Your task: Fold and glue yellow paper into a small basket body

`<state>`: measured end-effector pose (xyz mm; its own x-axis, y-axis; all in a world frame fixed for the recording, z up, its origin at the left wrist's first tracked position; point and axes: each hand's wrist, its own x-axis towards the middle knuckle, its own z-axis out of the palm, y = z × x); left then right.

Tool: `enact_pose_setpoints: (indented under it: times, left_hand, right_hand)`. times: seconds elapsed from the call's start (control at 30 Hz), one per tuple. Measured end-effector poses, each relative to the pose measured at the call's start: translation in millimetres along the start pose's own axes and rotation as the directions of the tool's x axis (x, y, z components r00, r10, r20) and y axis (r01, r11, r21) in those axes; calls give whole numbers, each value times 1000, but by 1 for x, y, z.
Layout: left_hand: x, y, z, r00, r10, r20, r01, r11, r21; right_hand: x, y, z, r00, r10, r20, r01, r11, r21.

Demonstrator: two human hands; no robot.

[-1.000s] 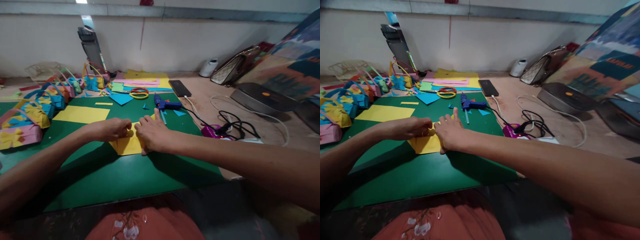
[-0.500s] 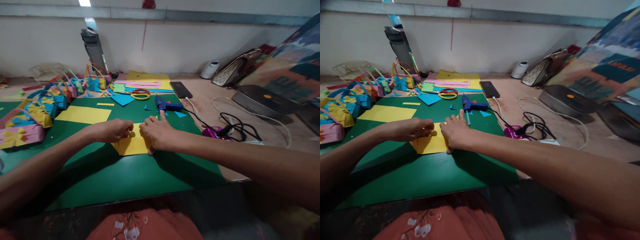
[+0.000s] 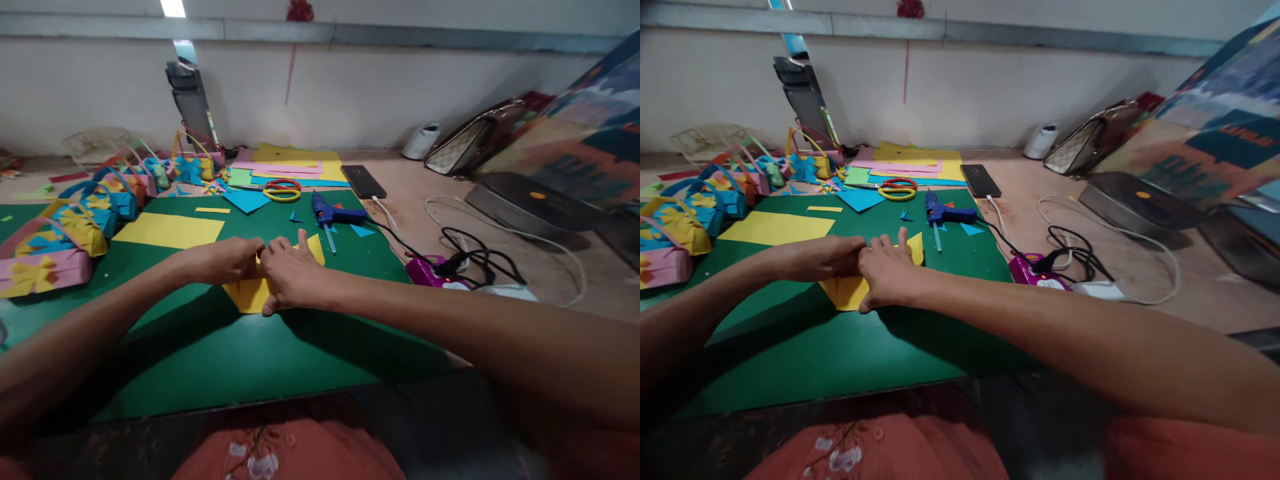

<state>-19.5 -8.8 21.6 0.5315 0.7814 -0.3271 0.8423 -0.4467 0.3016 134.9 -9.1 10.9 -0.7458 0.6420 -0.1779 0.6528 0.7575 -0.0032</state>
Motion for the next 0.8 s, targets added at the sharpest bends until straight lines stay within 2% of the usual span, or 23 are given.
enact_pose_setpoints:
  times: [0.23, 0.4, 0.53, 0.63, 0.8]
  left_hand:
    - [-3, 17, 5, 998, -60, -13, 61, 995, 76]
    - [-1, 39, 16, 993, -88, -77, 101, 978, 182]
    - [7, 46, 23, 989, -35, -141, 49, 994, 98]
    - [8, 43, 19, 987, -64, -149, 68, 997, 22]
    - [-4, 34, 12, 976, -116, -186, 91, 986, -142]
  right_hand:
    - [-30, 22, -15, 995, 54, 88, -43, 991, -130]
    - [-43, 23, -13, 999, 27, 28, -24, 996, -83]
    - [-48, 28, -12, 999, -20, -32, 20, 1000, -19]
    - [-53, 37, -16, 996, -35, -80, 38, 999, 36]
    - [-54, 46, -13, 971, -19, -239, 39, 996, 79]
